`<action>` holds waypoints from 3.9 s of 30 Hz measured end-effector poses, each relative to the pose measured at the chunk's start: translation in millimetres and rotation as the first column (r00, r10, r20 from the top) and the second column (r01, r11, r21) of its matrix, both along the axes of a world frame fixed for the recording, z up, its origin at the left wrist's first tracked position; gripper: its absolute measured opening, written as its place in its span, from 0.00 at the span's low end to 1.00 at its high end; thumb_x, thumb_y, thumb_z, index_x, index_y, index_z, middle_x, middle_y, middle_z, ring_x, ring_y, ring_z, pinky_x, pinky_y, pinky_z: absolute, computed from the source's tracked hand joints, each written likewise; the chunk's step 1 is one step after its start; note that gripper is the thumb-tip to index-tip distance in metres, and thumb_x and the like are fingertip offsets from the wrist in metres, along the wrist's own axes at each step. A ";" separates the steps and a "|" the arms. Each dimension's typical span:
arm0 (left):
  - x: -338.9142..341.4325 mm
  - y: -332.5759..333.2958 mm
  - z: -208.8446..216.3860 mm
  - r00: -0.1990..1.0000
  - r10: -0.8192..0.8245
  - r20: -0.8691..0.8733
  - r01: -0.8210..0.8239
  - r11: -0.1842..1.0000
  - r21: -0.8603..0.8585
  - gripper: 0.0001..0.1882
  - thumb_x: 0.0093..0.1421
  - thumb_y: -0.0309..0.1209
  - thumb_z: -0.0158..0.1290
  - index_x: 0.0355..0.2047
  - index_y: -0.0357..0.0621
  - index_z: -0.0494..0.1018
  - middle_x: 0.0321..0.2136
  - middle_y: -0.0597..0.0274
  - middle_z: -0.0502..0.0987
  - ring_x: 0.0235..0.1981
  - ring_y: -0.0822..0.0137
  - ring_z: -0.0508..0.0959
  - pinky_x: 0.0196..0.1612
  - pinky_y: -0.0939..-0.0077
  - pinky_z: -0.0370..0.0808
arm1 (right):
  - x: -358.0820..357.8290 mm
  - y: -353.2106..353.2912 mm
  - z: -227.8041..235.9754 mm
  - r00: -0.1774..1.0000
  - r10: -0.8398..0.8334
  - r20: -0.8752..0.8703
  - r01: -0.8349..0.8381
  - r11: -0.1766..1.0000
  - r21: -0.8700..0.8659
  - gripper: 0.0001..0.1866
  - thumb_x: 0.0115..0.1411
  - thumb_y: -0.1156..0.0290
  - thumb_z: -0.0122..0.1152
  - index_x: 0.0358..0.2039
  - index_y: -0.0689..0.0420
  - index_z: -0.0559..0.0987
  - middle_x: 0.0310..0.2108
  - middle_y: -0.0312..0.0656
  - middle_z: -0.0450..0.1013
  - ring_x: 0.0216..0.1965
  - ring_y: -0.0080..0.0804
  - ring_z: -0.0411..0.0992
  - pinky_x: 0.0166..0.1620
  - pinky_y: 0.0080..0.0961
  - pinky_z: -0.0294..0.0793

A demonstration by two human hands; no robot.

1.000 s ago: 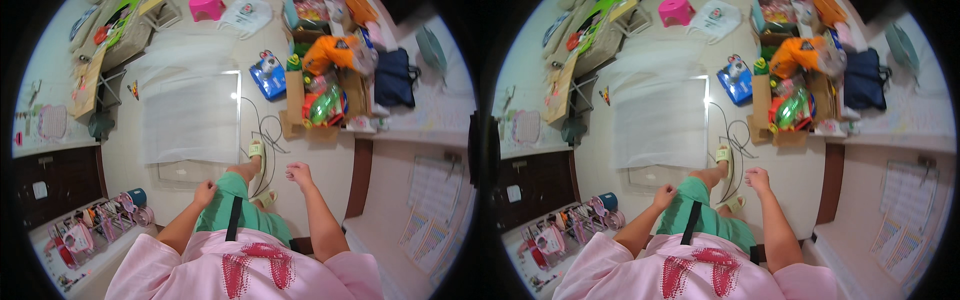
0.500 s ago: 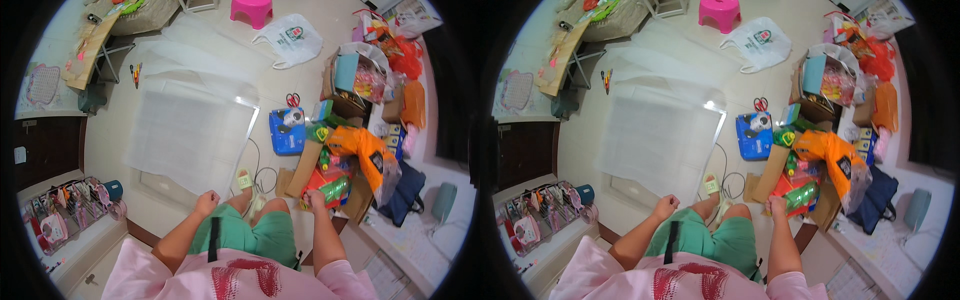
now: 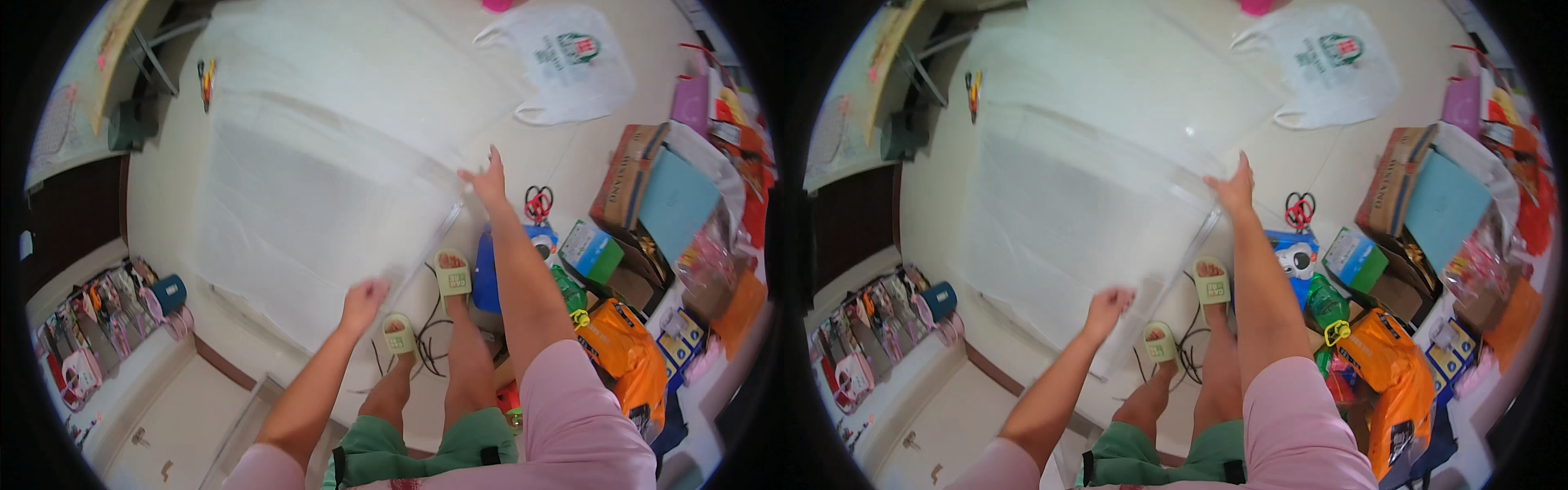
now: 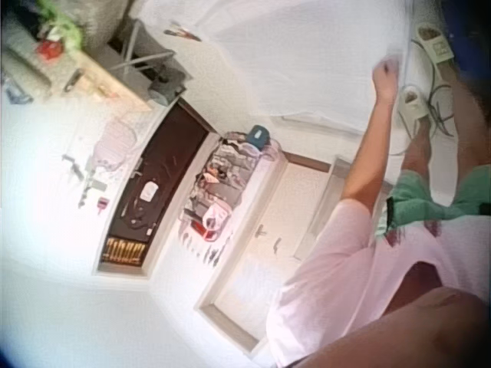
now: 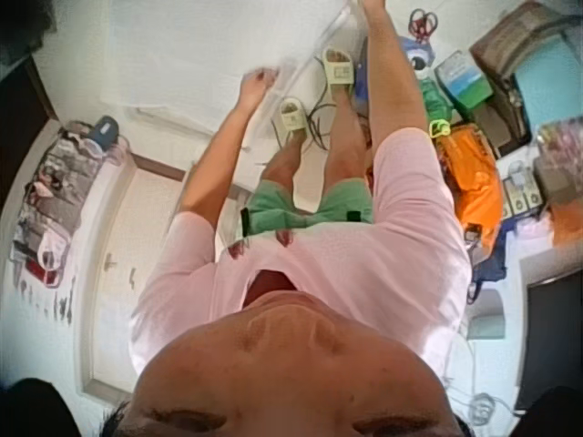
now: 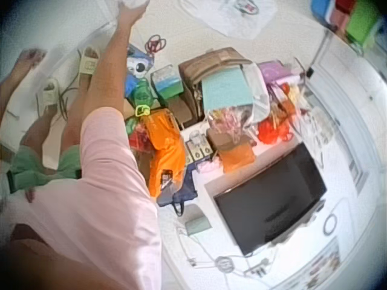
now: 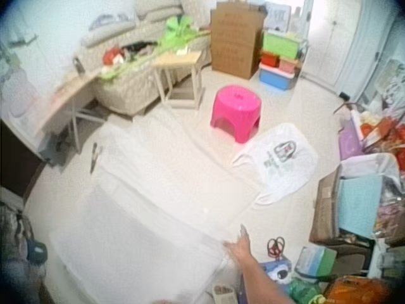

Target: The person assembles a magnetic window screen by pressing mesh onto adhesive strips on the floor and then folding the mesh to check the fit.

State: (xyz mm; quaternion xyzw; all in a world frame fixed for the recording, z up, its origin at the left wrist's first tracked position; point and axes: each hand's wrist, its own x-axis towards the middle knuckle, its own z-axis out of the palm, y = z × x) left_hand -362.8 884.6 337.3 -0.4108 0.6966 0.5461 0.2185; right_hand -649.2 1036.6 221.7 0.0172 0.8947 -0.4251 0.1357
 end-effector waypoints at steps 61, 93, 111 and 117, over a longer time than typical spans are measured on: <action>235.4 72.0 55.1 0.825 0.362 0.434 -0.475 0.861 0.185 0.14 0.55 0.37 0.48 0.35 0.38 0.72 0.26 0.60 0.76 0.28 0.71 0.75 0.33 0.79 0.71 | 237.8 -63.7 30.8 0.548 0.481 0.685 -0.659 0.752 0.000 0.16 0.43 0.70 0.56 0.36 0.59 0.76 0.28 0.48 0.75 0.33 0.41 0.73 0.41 0.30 0.70; 642.2 -115.4 2.5 0.564 0.765 0.311 -0.815 0.577 0.058 0.07 0.54 0.28 0.49 0.31 0.41 0.74 0.23 0.66 0.73 0.24 0.75 0.71 0.26 0.83 0.69 | 760.2 -120.2 62.5 0.317 -0.133 0.939 -0.061 0.985 0.160 0.11 0.47 0.74 0.58 0.32 0.63 0.74 0.23 0.38 0.70 0.23 0.27 0.68 0.26 0.23 0.69; 638.8 -314.1 -291.5 0.806 0.561 -0.189 -0.579 0.813 -0.056 0.10 0.50 0.33 0.52 0.28 0.40 0.76 0.23 0.55 0.77 0.26 0.65 0.77 0.31 0.74 0.71 | 798.0 -366.2 -108.1 0.651 0.712 -0.264 -0.673 0.702 0.233 0.35 0.50 0.66 0.58 0.58 0.54 0.55 0.57 0.53 0.51 0.56 0.54 0.50 0.56 0.41 0.52; 589.2 -343.8 -324.0 0.847 0.531 0.025 -0.531 0.844 0.076 0.12 0.54 0.32 0.51 0.37 0.38 0.70 0.30 0.61 0.74 0.31 0.73 0.72 0.33 0.78 0.71 | 802.7 -358.0 -182.7 0.496 0.868 0.029 -0.851 0.480 0.213 0.39 0.55 0.53 0.51 0.61 0.53 0.46 0.61 0.51 0.44 0.60 0.55 0.44 0.58 0.53 0.43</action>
